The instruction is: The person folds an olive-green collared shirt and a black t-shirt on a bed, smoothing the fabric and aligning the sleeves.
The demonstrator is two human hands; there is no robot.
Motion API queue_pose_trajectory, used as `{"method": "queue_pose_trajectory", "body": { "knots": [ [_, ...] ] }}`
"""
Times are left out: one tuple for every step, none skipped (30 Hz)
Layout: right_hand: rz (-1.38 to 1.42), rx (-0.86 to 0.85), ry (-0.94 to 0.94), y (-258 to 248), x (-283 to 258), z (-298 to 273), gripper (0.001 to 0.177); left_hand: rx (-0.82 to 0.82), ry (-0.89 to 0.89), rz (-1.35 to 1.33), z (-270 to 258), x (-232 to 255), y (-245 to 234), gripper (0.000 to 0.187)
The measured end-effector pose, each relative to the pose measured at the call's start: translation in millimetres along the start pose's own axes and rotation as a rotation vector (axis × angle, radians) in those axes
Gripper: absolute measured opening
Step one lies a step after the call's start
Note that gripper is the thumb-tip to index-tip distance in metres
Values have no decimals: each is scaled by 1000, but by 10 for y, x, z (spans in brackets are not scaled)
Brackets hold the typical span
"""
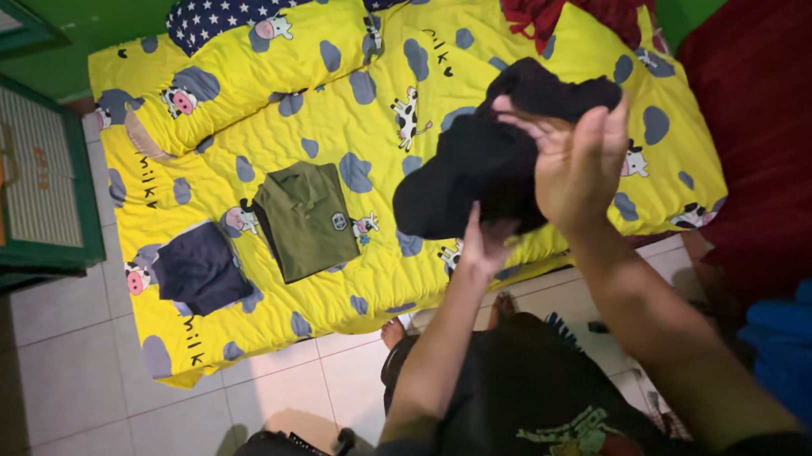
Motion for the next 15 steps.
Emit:
{"method": "queue_pose_trajectory", "body": {
  "knots": [
    [-24, 26, -21, -104, -1, 18, 72, -16, 90, 6, -9, 86, 57, 78],
    [-49, 53, -40, -245, -6, 18, 77, -37, 175, 1, -80, 206, 29, 66],
    [-39, 125, -40, -479, -9, 93, 81, -83, 220, -40, -166, 293, -1, 54],
    [-23, 195, -38, -763, -1, 276, 84, -123, 290, -125, -276, 457, -64, 41],
    [27, 154, -91, -1016, -48, 515, 85, -268, 221, -275, -388, 539, -77, 42],
    [79, 113, -145, -1287, -112, 723, 86, -413, 152, -422, -529, 653, -121, 51],
    [18, 159, -156, -1633, -176, 911, 90, -591, 240, -396, -700, 867, -153, 49],
    [-43, 213, -158, -1996, -237, 1055, 93, -534, 296, -369, -805, 978, -318, 45],
    [-104, 265, -160, -2351, -309, 1168, 97, -363, 357, -312, -888, 1069, -566, 42],
    [-168, 310, -159, -2671, -410, 1247, 100, -210, 386, -265, -990, 1148, -798, 39],
    [-31, 360, -125, -2976, -466, 1266, 98, -102, 409, -218, -1107, 1205, -991, 36],
    [116, 401, -99, -3220, -444, 1360, 97, -71, 447, -188, -1152, 1331, -1084, 34],
    [264, 442, -72, -3411, -385, 1450, 97, -49, 483, -166, -1190, 1442, -1153, 33],
    [263, 434, -80, -3531, -383, 1496, 97, -30, 513, -162, -1270, 1456, -1227, 33],
    [261, 427, -89, -3605, -354, 1571, 96, -45, 555, -144, -1345, 1473, -1260, 34]
  ]
}}
Point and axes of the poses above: each hand's wrist, its own z-axis towards the middle knuckle, its own y-axis out of the palm, x = y × z, the point moved 7 cm from there along z, towards the middle knuckle, and after that the axes turned 5 degrees about z, right-handed, at the moved point
